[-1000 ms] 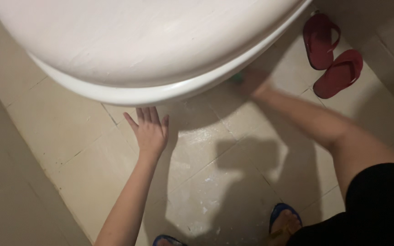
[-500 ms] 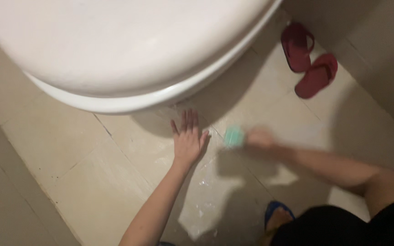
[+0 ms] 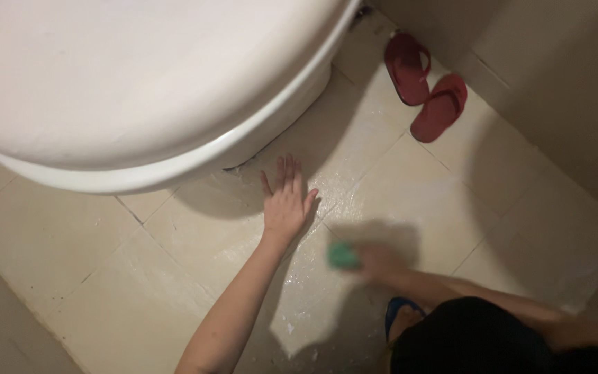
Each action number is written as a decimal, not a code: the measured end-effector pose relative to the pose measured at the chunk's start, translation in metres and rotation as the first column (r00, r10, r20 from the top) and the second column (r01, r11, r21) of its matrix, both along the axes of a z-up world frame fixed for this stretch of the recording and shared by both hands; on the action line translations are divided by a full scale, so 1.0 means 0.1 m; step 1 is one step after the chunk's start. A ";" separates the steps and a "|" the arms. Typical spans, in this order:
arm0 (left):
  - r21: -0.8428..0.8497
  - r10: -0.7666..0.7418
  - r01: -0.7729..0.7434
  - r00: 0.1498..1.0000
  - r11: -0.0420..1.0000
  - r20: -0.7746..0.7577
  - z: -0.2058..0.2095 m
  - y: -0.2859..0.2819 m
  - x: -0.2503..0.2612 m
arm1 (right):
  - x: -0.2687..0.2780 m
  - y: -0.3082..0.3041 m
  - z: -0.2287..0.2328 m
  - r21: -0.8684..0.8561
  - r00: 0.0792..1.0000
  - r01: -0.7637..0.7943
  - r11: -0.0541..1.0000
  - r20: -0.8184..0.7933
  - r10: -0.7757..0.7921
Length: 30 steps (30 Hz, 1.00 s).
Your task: The person scrubs the tiled bathroom floor with a green sponge, moving around the toilet and sink. They briefly reposition a pair of red flip-flops to continue scrubbing the area underneath.
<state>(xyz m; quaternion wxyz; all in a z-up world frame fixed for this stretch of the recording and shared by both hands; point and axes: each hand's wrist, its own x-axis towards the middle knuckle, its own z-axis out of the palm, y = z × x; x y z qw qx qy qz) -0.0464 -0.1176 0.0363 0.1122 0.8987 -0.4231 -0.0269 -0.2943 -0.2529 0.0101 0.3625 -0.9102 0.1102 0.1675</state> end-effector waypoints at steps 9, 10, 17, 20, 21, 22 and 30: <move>0.042 -0.132 0.130 0.989 0.991 0.063 -0.26 -0.19 -0.20 | -0.08 -1.81 0.36 -0.262 0.575 0.797 0.545 0.050 -0.817; 0.045 -0.156 0.153 0.986 0.987 0.056 -0.25 -0.26 -0.24 | -0.06 -1.60 0.41 -0.073 0.599 0.800 0.596 0.037 -0.800; 0.033 -0.282 0.282 0.959 0.959 0.010 -0.20 -0.68 -0.55 | -0.80 -0.22 0.18 -0.130 0.898 0.401 0.907 -0.143 -0.417; -0.005 -0.325 0.325 0.946 0.946 -0.009 -0.18 -0.75 -0.59 | -1.50 -0.80 0.14 -0.338 0.465 0.803 0.491 -0.160 -0.871; 0.007 -0.330 0.330 0.944 0.944 -0.013 -0.19 -0.76 -0.62 | -1.75 -1.08 0.13 -0.319 0.429 0.835 0.448 -0.132 -0.893; 0.020 -0.336 0.336 0.942 0.942 -0.018 -0.20 -0.77 -0.64 | -1.97 -1.30 0.11 -0.405 0.458 0.824 0.396 0.066 -0.886; 0.056 -0.331 0.330 0.944 0.942 0.005 -0.29 -0.75 -0.67 | -1.86 -3.17 0.10 -0.129 -0.210 0.964 -0.232 0.170 -0.963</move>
